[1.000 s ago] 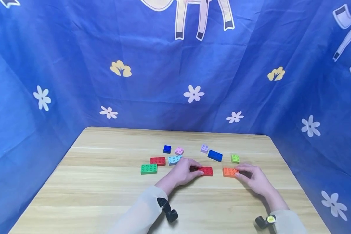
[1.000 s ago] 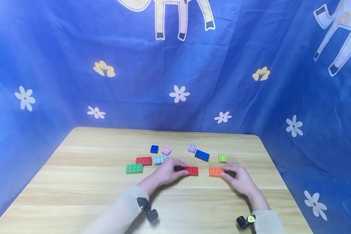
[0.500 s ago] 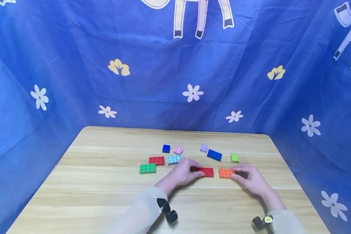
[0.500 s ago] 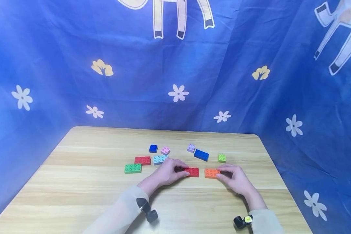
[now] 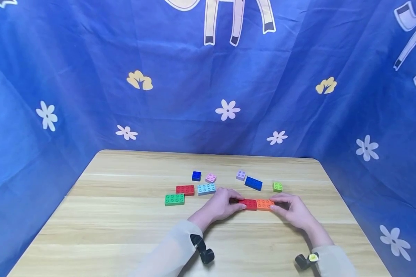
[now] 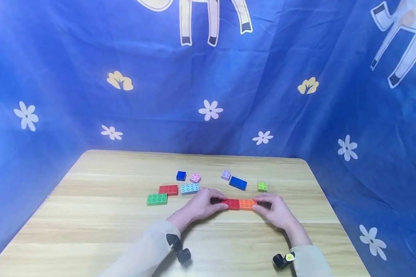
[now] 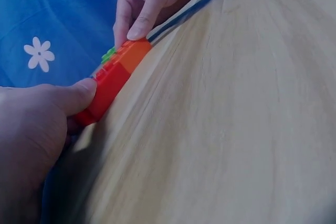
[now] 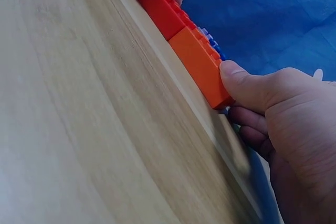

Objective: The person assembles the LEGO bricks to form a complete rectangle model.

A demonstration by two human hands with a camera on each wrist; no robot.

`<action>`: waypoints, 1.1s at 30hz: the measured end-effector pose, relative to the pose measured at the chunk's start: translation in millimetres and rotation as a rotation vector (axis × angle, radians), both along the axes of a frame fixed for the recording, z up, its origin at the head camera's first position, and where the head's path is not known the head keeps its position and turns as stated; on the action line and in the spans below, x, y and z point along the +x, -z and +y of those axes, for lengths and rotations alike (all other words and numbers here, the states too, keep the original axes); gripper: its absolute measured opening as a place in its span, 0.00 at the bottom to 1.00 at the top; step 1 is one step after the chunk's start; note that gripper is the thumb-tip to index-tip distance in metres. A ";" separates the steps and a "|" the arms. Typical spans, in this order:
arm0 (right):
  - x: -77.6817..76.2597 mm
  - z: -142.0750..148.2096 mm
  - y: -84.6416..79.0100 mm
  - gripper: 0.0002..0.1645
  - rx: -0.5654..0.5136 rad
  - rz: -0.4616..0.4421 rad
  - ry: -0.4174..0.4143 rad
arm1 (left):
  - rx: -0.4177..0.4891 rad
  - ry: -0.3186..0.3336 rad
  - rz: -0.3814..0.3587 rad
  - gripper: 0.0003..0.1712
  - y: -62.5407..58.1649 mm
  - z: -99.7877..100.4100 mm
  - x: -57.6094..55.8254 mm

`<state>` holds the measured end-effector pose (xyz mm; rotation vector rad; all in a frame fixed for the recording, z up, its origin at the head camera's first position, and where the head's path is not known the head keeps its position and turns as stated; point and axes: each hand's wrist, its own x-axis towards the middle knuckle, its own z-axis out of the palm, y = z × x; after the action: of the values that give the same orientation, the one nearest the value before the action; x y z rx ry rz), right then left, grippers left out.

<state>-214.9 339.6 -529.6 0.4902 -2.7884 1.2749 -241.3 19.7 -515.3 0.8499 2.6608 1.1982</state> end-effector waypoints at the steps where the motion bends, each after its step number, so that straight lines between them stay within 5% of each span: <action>1: -0.3 -0.2 0.1 0.20 -0.001 -0.002 0.000 | 0.007 -0.003 -0.002 0.19 0.8 0.0 0.0; 11: 0.4 2.9 1.1 0.19 0.014 0.039 -0.022 | 0.066 -0.021 -0.082 0.20 5.2 0.8 0.2; 33: 1.8 -2.9 -6.2 0.20 -0.021 -0.020 -0.010 | 0.081 -0.027 -0.067 0.18 6.8 -1.4 1.3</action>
<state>-213.2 336.8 -523.3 0.4943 -2.7893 1.3173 -240.0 18.3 -522.1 0.7734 2.5948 1.3246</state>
